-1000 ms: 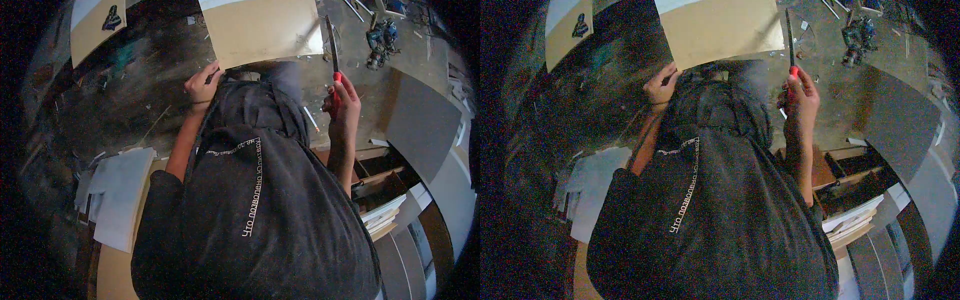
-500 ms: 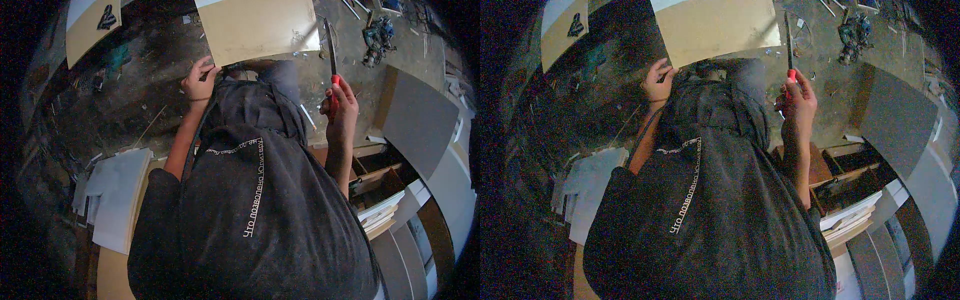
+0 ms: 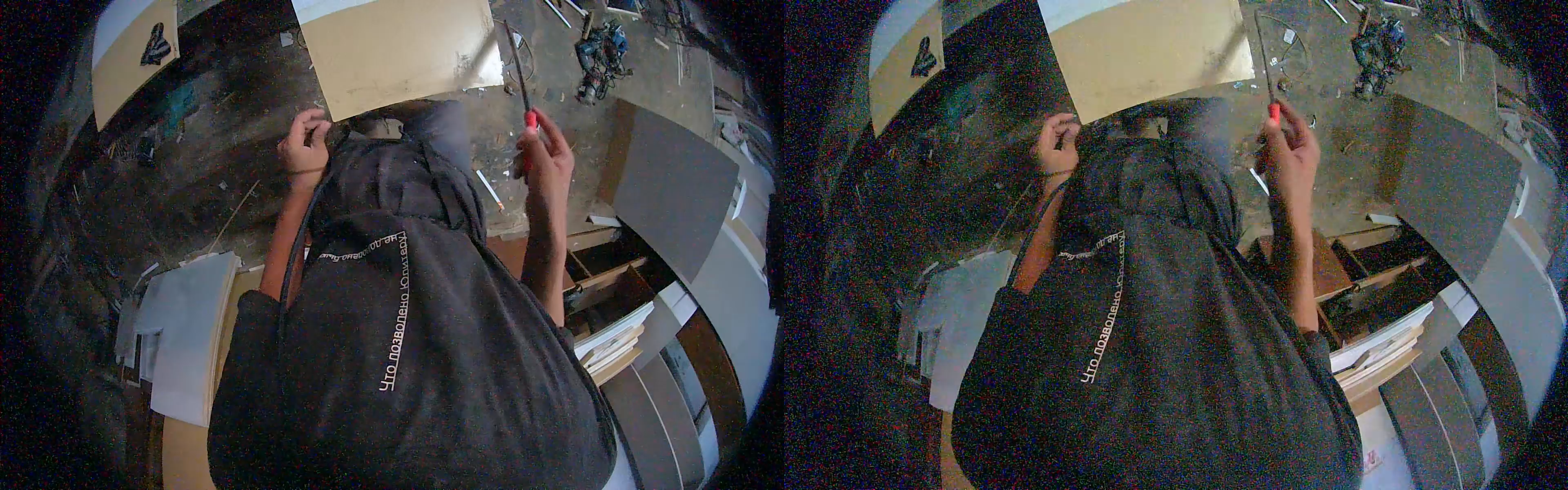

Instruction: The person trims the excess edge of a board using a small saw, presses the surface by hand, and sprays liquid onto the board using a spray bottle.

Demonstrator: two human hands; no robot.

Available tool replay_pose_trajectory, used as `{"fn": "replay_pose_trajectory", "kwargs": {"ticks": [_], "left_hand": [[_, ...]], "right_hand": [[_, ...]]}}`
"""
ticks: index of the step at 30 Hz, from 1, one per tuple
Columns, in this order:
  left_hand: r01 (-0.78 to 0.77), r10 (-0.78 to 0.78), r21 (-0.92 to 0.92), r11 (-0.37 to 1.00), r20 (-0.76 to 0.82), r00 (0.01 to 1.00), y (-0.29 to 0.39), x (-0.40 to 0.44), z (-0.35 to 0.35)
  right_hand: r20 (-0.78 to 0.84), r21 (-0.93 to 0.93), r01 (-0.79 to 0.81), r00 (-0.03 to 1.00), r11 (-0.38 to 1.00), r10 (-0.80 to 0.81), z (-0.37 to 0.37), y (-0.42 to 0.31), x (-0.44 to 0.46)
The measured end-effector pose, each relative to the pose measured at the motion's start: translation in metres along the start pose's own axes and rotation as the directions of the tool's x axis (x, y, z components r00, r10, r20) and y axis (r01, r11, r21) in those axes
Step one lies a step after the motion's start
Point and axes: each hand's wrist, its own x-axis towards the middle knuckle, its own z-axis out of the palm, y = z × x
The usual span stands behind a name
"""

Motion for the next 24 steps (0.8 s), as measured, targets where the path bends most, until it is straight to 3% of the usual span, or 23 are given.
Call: {"fn": "replay_pose_trajectory", "kwargs": {"ticks": [2,4,6,7,8,9,10,11,13,14,16,18,20,22,24], "left_hand": [[-0.043,0.042,0.035,0.998,0.022,0.999,-0.003,0.003,-0.003],[0.081,-0.078,-0.054,0.995,0.065,0.995,-0.005,0.003,-0.007],[0.157,-0.149,-0.228,0.961,0.053,0.987,-0.021,-0.001,-0.004],[0.029,-0.034,-0.158,0.987,-0.028,0.999,-0.029,0.001,-0.004],[-0.094,0.086,-0.074,0.993,-0.103,0.991,-0.037,0.003,-0.004],[-0.208,0.208,0.021,0.978,-0.164,0.964,-0.036,0.005,-0.004],[0.030,-0.034,-0.058,0.998,-0.082,0.996,-0.035,0.002,-0.011],[0.274,-0.275,-0.098,0.957,0.005,0.962,-0.033,-0.002,-0.017],[0.117,-0.114,0.148,0.982,-0.028,0.993,-0.035,0.003,-0.021],[-0.043,0.060,0.387,0.921,-0.032,0.998,-0.036,0.007,-0.022],[0.044,-0.009,0.296,0.954,-0.119,0.993,-0.042,0.023,-0.015],[0.003,0.056,0.281,0.960,-0.202,0.978,-0.034,0.041,-0.007],[-0.131,0.244,0.364,0.922,-0.284,0.927,0.052,0.071,-0.004],[-0.412,0.454,0.301,0.860,-0.082,0.887,0.081,0.106,0.016],[-0.515,0.433,0.145,0.845,0.378,0.818,0.097,0.126,0.054]], "right_hand": [[0.035,-0.191,0.148,0.989,0.970,-0.144,-0.007,-0.008,0.028],[0.075,-0.362,0.317,0.947,0.877,-0.312,-0.007,-0.005,0.050],[0.060,-0.296,0.226,0.974,0.928,-0.218,-0.008,0.000,0.056],[0.061,-0.262,0.183,0.983,0.948,-0.173,-0.004,-0.004,0.057],[0.058,-0.118,-0.011,0.998,0.993,0.018,-0.002,-0.010,0.056],[0.049,-0.020,-0.089,0.995,0.996,0.090,-0.004,-0.012,0.060],[0.047,0.081,-0.170,0.985,0.982,0.166,-0.005,-0.013,0.064],[0.050,0.183,-0.246,0.969,0.952,0.241,-0.006,-0.013,0.069],[0.035,0.191,-0.183,0.983,0.964,0.180,-0.006,-0.008,0.079],[0.023,0.151,-0.175,0.985,0.973,0.173,-0.005,-0.005,0.080],[0.071,0.061,-0.220,0.974,0.974,0.215,0.003,-0.013,0.075],[0.116,0.081,-0.263,0.960,0.961,0.253,-0.003,-0.012,0.079],[0.096,0.136,-0.281,0.958,0.950,0.270,-0.008,-0.014,0.080],[0.187,0.038,-0.272,0.947,0.962,0.260,-0.015,-0.007,0.077],[0.238,0.045,-0.301,0.930,0.953,0.282,-0.023,0.005,0.067]]}}
